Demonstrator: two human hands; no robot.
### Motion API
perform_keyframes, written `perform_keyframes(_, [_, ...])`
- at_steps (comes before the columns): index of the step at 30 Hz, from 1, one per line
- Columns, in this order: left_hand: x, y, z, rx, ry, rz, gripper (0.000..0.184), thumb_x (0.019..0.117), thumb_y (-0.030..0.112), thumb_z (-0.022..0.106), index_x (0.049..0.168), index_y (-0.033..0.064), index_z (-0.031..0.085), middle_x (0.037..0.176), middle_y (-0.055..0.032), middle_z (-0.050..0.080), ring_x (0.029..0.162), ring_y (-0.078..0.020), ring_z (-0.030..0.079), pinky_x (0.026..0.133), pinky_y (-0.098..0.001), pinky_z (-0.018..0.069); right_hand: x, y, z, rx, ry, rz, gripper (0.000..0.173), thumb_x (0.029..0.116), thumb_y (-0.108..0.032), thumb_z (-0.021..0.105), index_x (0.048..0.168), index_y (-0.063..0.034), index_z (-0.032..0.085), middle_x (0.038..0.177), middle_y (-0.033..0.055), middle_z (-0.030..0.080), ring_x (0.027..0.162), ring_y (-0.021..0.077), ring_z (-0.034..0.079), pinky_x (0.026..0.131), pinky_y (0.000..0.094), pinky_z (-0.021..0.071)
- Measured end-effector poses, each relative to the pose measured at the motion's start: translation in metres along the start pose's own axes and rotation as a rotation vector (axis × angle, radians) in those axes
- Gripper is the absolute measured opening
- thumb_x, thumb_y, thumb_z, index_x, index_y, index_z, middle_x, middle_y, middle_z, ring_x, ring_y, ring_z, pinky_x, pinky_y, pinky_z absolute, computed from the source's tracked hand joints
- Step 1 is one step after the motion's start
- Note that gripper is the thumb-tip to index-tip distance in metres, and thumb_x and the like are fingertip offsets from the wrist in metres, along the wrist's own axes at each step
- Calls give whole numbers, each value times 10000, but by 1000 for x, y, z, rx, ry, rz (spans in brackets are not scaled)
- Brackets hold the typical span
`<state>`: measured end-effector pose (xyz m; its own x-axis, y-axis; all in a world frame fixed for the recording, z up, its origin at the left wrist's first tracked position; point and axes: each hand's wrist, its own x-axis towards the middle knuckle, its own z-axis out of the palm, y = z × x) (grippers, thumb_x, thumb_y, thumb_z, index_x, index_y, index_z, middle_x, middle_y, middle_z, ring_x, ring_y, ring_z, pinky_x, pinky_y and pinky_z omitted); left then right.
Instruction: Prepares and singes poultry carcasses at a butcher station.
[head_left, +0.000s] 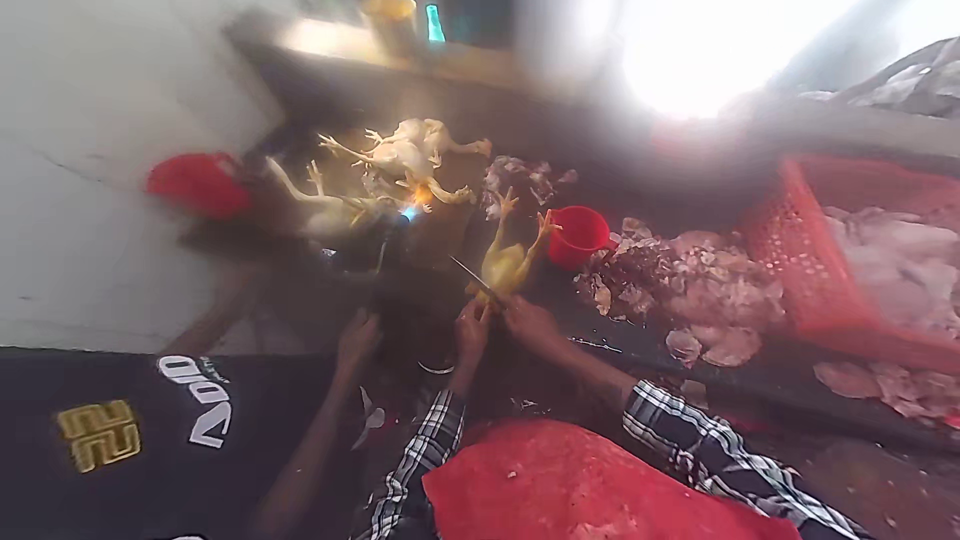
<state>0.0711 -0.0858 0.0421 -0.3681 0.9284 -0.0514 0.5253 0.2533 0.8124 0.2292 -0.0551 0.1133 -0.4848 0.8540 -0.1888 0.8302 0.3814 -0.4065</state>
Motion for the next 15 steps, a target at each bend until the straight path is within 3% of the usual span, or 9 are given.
perform_keyframes(6, [-2, -10, -1, -85, 6, -28, 287, 986, 321, 666, 1110, 67, 721, 1035, -79, 740, 933, -167, 719, 893, -398, 595, -36, 30, 9, 2, -164, 78, 614, 1080, -351, 376, 1624, -502, 133, 1290, 159, 654, 1042, 377, 694, 865, 618, 558])
perform_keyframes(9, [-4, -17, -8, -224, -15, -71, 270, 986, 263, 675, 1114, 26, 692, 1015, -110, 720, 914, -183, 707, 864, -399, 596, -74, 67, 19, 22, -180, 77, 622, 1067, -329, 407, 1618, -501, 175, 1268, 133, 674, 1083, 359, 690, 890, 627, 557])
perform_keyframes(11, [-1, -19, -17, -144, -121, -111, 320, 1009, 336, 639, 1130, 45, 690, 997, -110, 716, 896, -198, 701, 855, -425, 588, -89, 85, 18, 94, -94, 72, 618, 1057, -348, 446, 1631, -422, 231, 1270, 100, 687, 1093, 311, 694, 928, 590, 557])
perform_keyframes(13, [9, -12, -29, -9, -292, -187, 492, 1015, 543, 552, 1074, 85, 723, 934, -94, 730, 844, -215, 712, 825, -471, 592, -86, 87, 7, 193, 29, 75, 644, 1037, -382, 509, 1633, -288, 284, 1250, 114, 691, 1076, 298, 694, 946, 566, 554])
perform_keyframes(15, [27, -1, -32, 63, -457, -291, 671, 1021, 665, 404, 1014, 84, 739, 886, -82, 741, 791, -218, 727, 786, -476, 608, -68, 80, -12, 224, 85, 82, 599, 1046, -424, 498, 1596, -230, 362, 1370, 106, 642, 1191, 273, 660, 1033, 530, 523])
